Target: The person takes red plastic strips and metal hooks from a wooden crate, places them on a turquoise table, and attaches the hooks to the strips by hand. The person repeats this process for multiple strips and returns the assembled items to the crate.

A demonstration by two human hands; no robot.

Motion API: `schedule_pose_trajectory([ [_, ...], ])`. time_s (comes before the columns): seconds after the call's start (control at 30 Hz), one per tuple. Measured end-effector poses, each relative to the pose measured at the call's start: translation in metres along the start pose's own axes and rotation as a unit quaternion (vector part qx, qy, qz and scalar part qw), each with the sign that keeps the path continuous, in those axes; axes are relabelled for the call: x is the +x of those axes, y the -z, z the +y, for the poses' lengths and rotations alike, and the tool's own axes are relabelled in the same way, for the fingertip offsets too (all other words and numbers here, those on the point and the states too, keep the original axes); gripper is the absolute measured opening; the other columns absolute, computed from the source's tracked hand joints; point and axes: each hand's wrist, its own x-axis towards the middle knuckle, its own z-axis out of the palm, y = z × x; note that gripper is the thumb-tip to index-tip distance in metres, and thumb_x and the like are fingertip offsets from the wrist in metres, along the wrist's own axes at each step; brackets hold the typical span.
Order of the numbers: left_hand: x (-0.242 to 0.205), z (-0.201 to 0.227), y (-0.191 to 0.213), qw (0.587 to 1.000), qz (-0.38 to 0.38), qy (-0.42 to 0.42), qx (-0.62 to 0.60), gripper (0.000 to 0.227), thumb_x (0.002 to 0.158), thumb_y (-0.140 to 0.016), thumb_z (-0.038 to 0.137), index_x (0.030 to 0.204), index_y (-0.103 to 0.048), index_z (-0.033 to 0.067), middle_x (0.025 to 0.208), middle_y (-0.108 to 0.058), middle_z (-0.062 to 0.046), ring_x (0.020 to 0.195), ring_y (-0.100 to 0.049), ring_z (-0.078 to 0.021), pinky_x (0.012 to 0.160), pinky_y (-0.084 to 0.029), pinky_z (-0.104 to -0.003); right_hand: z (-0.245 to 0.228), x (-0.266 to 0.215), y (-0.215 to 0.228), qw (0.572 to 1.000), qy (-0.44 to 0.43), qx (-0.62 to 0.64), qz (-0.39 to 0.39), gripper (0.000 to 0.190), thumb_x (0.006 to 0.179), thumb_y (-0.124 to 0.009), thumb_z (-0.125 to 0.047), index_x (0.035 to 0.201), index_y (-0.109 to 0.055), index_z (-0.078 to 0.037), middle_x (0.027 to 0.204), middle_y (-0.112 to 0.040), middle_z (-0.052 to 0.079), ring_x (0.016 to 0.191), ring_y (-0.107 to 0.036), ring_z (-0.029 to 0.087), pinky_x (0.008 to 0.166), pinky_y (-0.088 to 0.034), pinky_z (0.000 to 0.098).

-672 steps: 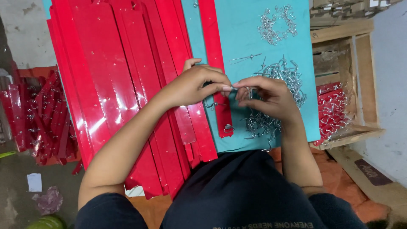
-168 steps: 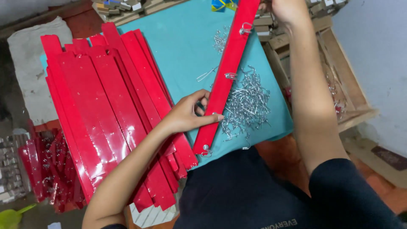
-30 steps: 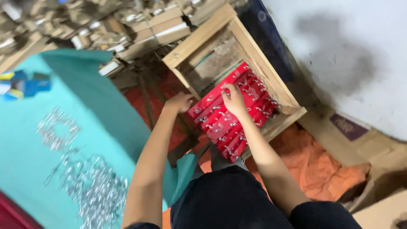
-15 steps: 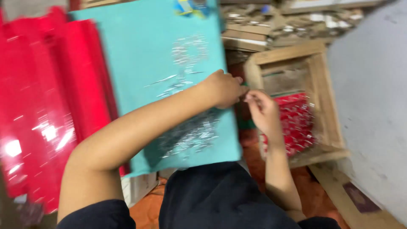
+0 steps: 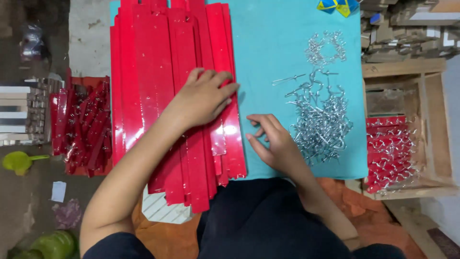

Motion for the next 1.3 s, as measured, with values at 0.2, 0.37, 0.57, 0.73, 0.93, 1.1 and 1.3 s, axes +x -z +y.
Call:
schedule_pose_trajectory([
  [0.2,-0.018,-0.050,-0.029,0.992,0.085,0.086,-0.033,0.053,0.103,-0.057,0.028,0.154,-0.048,0.0136,0.158,-0.037,-0.016,0.148,-0.030,-0.0421,0.114,-0.013,-0.074,-0.037,0.021,-0.047,0.989,-0.051,-0.110,-0.082,0.067,0.099,-0.067,-0.027,0.154,-0.038,-0.005,0.121,-0.050,0.023,0.103,-0.064,0.054,0.080,-0.057,0.0624],
  [0.37,-0.015,-0.065,-0.047,0.987,0.137,0.072,-0.048,0.054,0.104,-0.054,0.039,0.153,-0.051,0.0174,0.156,-0.046,-0.010,0.154,-0.025,-0.0323,0.118,-0.002,-0.070,-0.043,0.032,-0.046,0.978,-0.158,-0.062,-0.118,0.077,0.100,-0.059,-0.032,0.163,-0.019,-0.015,0.137,-0.053,0.031,0.122,-0.058,0.057,0.095,-0.050,0.0663],
  [0.57,-0.014,-0.065,-0.048,0.986,0.139,0.077,-0.054,0.053,0.102,-0.057,0.037,0.153,-0.052,0.0224,0.155,-0.050,-0.007,0.155,-0.024,-0.0310,0.119,0.002,-0.069,-0.024,0.025,-0.039,0.973,-0.211,0.071,-0.062,0.076,0.097,-0.058,-0.023,0.161,-0.017,-0.016,0.124,-0.064,0.038,0.114,-0.062,0.060,0.091,-0.051,0.0651],
  [0.73,-0.014,-0.065,-0.053,0.985,0.142,0.083,-0.043,0.047,0.101,-0.057,0.039,0.146,-0.059,0.0282,0.156,-0.050,-0.003,0.156,-0.022,-0.0299,0.119,0.001,-0.070,0.020,0.010,-0.041,0.951,-0.192,0.234,-0.062,0.059,0.104,-0.040,-0.019,0.161,-0.022,-0.012,0.103,-0.065,0.021,0.084,-0.061,0.029,0.072,-0.052,0.0430],
  [0.93,-0.009,-0.063,-0.053,0.985,0.145,0.082,-0.044,0.040,0.100,-0.057,0.042,0.138,-0.066,0.0320,0.156,-0.051,-0.001,0.157,-0.022,-0.0296,0.120,0.001,-0.069,0.062,-0.001,-0.044,0.873,-0.215,0.438,-0.028,0.054,0.106,-0.042,-0.017,0.158,-0.026,-0.011,0.094,-0.054,0.020,0.057,-0.051,0.018,0.047,-0.045,0.0305],
  [1.1,-0.010,-0.065,-0.054,0.984,0.152,0.082,-0.040,0.039,0.099,-0.058,0.042,0.136,-0.067,0.0306,0.156,-0.051,-0.001,0.156,-0.024,-0.0299,0.120,0.000,-0.068,0.073,-0.001,-0.044,0.886,-0.201,0.416,-0.041,0.057,0.104,-0.053,-0.013,0.155,-0.028,-0.008,0.094,-0.060,0.021,0.059,-0.061,0.022,0.049,-0.051,0.0341],
  [1.3,-0.010,-0.064,-0.055,0.984,0.155,0.077,-0.032,0.037,0.099,-0.059,0.042,0.134,-0.066,0.0303,0.155,-0.052,-0.001,0.155,-0.026,-0.0298,0.120,-0.002,-0.069,0.042,0.003,-0.035,0.960,-0.238,-0.050,-0.137,0.048,0.105,-0.048,-0.038,0.146,-0.042,-0.015,0.088,-0.073,0.026,0.086,-0.073,0.048,0.075,-0.056,0.0573],
])
